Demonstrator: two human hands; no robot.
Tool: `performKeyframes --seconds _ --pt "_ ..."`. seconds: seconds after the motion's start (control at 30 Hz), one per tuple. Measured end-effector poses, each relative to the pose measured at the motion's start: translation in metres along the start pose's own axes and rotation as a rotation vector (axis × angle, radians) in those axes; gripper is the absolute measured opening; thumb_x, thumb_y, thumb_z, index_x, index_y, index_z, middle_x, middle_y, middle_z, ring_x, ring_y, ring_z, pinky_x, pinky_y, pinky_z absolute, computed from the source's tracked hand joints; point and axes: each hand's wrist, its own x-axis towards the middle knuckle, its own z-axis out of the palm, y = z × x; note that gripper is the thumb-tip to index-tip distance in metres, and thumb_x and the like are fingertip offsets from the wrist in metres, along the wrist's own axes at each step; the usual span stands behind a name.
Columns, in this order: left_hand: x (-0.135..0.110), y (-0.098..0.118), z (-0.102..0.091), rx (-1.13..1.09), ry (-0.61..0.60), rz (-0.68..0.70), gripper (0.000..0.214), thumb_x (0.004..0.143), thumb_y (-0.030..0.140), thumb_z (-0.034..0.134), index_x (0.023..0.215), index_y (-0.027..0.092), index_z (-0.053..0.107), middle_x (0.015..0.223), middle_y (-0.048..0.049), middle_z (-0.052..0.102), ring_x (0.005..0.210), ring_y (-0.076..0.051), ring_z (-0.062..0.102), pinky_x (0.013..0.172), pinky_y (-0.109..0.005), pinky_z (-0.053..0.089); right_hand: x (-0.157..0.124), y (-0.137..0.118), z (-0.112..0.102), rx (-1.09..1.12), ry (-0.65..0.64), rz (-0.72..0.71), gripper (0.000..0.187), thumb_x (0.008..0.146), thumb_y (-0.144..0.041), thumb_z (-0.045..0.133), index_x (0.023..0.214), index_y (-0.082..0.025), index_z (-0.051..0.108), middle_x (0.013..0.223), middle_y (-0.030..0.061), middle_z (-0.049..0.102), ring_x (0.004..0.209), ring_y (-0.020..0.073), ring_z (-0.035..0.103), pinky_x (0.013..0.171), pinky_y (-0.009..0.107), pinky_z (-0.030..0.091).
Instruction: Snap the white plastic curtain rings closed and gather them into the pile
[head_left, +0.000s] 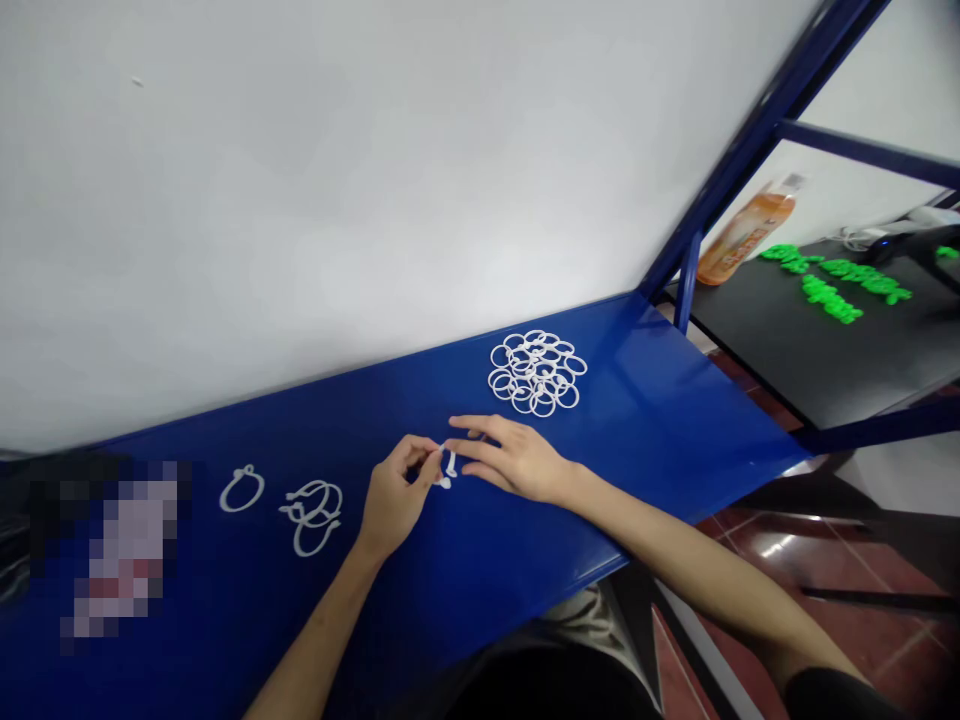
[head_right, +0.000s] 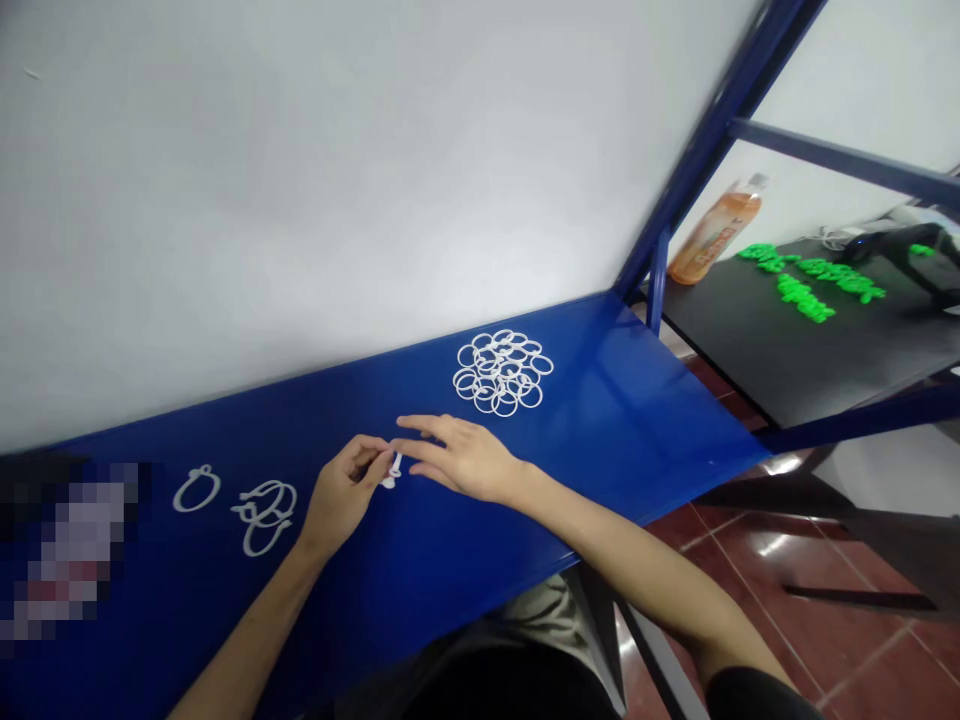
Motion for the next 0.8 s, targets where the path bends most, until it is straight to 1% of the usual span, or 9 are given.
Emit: performKeyframes --seconds 0.07,0.13,0.23,0.3,0.37,0.47,0.57,0.7,0.8 --pt "-0.003 0.001 0.001 -0.101 -0.066 -0.043 0.027 0.089 0.048 0.062 0.088 0.02 0.062 0.067 0.0029 0.065 0.062 -0.014 0.062 0.061 -0.025 0.047 0.004 -0.003 0.01 0.056 0.033 0.004 0.026 0.103 -0.034 0.05 0.123 -0.021 0.062 0.131 0.0111 0.065 0.112 0.0202 0.065 0.093 0.038 0.058" --pt "-0.006 0.002 0.0 -0.132 -0.074 -0.043 0.029 0.092 0.048 0.058 0.089 0.02 0.064 0.069 0.0016 0.065 0.065 -0.014 0.062 0.065 -0.026 0.049 0.002 -0.003 0.016 0.13 0.089 0.048 0.023 0.105 -0.03 0.047 0.117 -0.021 0.064 0.115 0.0089 0.071 0.104 0.0186 0.068 0.089 0.035 0.059" --pt "-0.011 0.004 -0.001 -0.074 0.041 0.114 0.038 0.098 0.052 0.046 0.101 0.021 0.067 0.083 -0.0029 0.07 0.077 -0.016 0.064 0.076 -0.03 0.052 -0.004 -0.003 0.02 0.191 0.15 0.173 0.02 0.104 -0.026 0.048 0.113 -0.019 0.063 0.102 0.0089 0.072 0.092 0.0178 0.068 0.082 0.032 0.059" --pt "-0.015 0.005 -0.002 -0.014 0.095 0.255 0.041 0.095 0.057 0.052 0.109 0.021 0.067 0.09 -0.0044 0.071 0.081 -0.018 0.064 0.08 -0.032 0.052 -0.008 -0.005 0.021 0.197 0.135 0.241 0.018 0.103 -0.026 0.049 0.11 -0.018 0.063 0.1 0.009 0.071 0.089 0.0175 0.068 0.079 0.031 0.059" --pt "-0.017 0.005 -0.001 0.052 0.099 0.317 0.037 0.088 0.054 0.064 0.107 0.023 0.068 0.09 -0.0033 0.072 0.08 -0.018 0.065 0.08 -0.032 0.053 -0.011 -0.007 0.022 0.184 0.089 0.251 0.018 0.104 -0.026 0.049 0.109 -0.018 0.063 0.098 0.0082 0.07 0.085 0.017 0.068 0.076 0.03 0.058" --pt "-0.018 0.006 0.003 0.102 0.093 0.266 0.022 0.087 0.044 0.069 0.095 0.024 0.069 0.086 -0.0009 0.072 0.077 -0.017 0.066 0.077 -0.03 0.053 -0.012 -0.011 0.023 0.134 0.002 0.183 0.022 0.105 -0.026 0.045 0.114 -0.017 0.063 0.095 0.0082 0.068 0.083 0.0173 0.066 0.074 0.03 0.056" --pt "-0.016 0.007 0.006 0.088 0.111 0.22 0.017 0.086 0.041 0.07 0.091 0.024 0.069 0.081 0.0002 0.072 0.074 -0.017 0.066 0.074 -0.03 0.053 -0.013 -0.014 0.022 0.08 -0.061 0.094 0.027 0.106 -0.023 0.039 0.116 -0.015 0.063 0.091 0.0084 0.067 0.081 0.0179 0.062 0.073 0.03 0.054" --pt "-0.018 0.009 0.006 0.101 0.128 0.308 0.016 0.089 0.037 0.067 0.081 0.024 0.067 0.08 0.0003 0.07 0.078 -0.017 0.065 0.076 -0.03 0.051 -0.017 -0.015 0.019 0.016 -0.086 -0.015 0.031 0.106 -0.017 0.034 0.119 -0.011 0.061 0.087 0.0092 0.065 0.078 0.0186 0.059 0.072 0.032 0.052" --pt "-0.019 0.008 0.009 0.131 0.124 0.385 0.016 0.093 0.034 0.064 0.08 0.023 0.066 0.079 0.0009 0.069 0.08 -0.017 0.064 0.078 -0.031 0.05 -0.02 -0.015 0.022 -0.069 -0.078 -0.086 0.033 0.106 -0.014 0.031 0.117 -0.009 0.062 0.085 0.0096 0.065 0.076 0.0188 0.058 0.069 0.032 0.051"
